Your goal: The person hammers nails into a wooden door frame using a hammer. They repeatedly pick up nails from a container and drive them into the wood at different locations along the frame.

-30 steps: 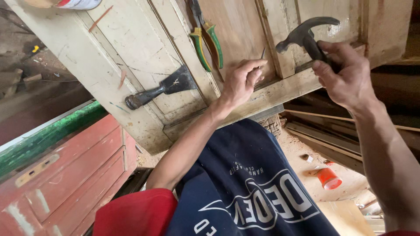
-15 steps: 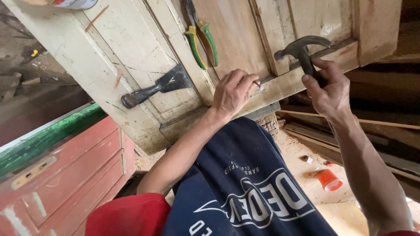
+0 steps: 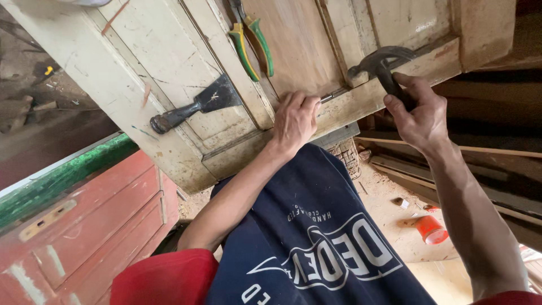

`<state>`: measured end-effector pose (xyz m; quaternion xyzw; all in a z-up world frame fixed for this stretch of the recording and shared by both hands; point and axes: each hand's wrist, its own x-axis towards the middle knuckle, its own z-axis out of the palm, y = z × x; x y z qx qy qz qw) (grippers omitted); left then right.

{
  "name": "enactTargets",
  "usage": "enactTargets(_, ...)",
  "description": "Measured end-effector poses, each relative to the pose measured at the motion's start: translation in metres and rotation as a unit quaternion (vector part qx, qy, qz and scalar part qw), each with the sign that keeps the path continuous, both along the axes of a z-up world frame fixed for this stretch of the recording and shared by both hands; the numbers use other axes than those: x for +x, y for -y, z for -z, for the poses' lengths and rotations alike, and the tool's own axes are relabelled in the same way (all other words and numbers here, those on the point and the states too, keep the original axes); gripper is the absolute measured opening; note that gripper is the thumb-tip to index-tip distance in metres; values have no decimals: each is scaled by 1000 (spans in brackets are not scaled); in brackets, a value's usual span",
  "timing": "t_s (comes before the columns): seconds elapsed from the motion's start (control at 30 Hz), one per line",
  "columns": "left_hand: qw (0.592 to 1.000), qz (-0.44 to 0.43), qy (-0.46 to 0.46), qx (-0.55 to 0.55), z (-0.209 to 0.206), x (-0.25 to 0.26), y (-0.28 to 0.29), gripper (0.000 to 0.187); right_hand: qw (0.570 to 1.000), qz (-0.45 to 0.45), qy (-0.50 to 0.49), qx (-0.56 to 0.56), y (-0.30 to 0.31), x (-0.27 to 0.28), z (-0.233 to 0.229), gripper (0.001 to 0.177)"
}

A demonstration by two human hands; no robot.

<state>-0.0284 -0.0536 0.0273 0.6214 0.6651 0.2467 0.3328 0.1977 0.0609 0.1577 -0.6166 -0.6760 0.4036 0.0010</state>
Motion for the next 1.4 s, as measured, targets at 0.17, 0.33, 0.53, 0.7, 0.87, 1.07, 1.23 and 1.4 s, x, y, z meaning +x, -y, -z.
enactTargets(0.17,998,-51,26,10,-5,2,1,13,998,-61,-25,26,1,-6,-3,36)
enactTargets(0.33,998,-52,37,1,-3,1,-1,15,997,-75,-7,2,-4,-20,-4,34)
enactTargets(0.53,996,-66,51,12,-5,-1,-2,17,990,-131,-26,38,-7,-31,-5,31)
enactTargets(0.7,998,-52,46,-2,-2,0,0,16,978,-202,35,31,-13,-46,-15,34)
enactTargets(0.87,999,-40,27,1,16,8,7,15,974,-167,129,-79,-28,-66,-28,32)
enactTargets(1.07,998,-48,36,-2,13,6,4,13,965,-201,163,-55,-37,-81,-37,34)
enactTargets(1.23,995,-68,67,32,-6,-7,-4,13,984,-160,71,-25,-40,-74,-22,34)
enactTargets(1.4,976,-131,172,18,-29,-36,6,8,997,35,55,33,-44,-98,27,41)
